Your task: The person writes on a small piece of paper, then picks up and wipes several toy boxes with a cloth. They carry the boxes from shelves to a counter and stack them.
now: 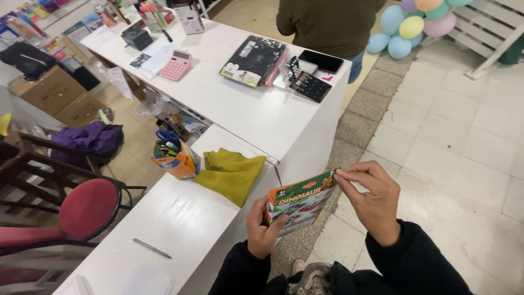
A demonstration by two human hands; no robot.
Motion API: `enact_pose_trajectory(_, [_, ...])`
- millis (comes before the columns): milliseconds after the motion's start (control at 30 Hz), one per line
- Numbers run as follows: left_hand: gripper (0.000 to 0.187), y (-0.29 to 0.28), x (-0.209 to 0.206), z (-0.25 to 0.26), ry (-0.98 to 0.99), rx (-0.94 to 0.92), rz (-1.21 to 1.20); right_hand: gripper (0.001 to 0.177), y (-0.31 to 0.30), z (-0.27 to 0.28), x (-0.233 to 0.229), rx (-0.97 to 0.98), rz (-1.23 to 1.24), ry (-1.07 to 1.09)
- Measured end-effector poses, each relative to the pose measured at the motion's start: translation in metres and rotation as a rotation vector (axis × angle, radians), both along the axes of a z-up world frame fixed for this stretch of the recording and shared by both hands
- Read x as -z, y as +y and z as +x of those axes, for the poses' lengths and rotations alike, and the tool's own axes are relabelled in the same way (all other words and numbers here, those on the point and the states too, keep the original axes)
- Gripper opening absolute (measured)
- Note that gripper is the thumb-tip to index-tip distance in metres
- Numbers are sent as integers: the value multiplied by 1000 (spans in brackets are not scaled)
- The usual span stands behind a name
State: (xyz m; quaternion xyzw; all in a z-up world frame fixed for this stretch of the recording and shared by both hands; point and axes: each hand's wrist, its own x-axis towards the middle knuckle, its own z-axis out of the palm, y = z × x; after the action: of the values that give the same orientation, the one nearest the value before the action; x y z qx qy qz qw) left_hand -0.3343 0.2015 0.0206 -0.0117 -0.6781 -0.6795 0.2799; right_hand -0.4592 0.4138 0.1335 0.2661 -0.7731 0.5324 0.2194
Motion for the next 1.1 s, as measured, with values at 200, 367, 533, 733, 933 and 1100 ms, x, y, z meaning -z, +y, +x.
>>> enact_pose_trajectory(200, [48, -18, 0, 0, 43, 0, 39, 19, -16, -9, -2, -76, 41, -14])
enact_pose_trajectory(367, [47, -18, -1, 10, 43, -1, 83, 18, -20, -7, 1, -117, 32, -31])
enact_pose_trajectory(533, [47, -11, -9, 24, 38, -13, 120, 18, -25, 4, 4, -151, 0, 0])
enact_pose_trajectory(733, [48, -2, -7, 36, 9, -47, 117, 11, -21, 15, 7, -141, -10, 75])
enact_pose_trajectory(933, [47, 3, -3, 52, 28, -112, 33, 9, -18, 23, 1, -126, 20, 16])
enact_pose_trajectory(1100, [44, 8, -1, 72, -16, -189, -59, 14, -16, 28, 4, -242, -16, -143])
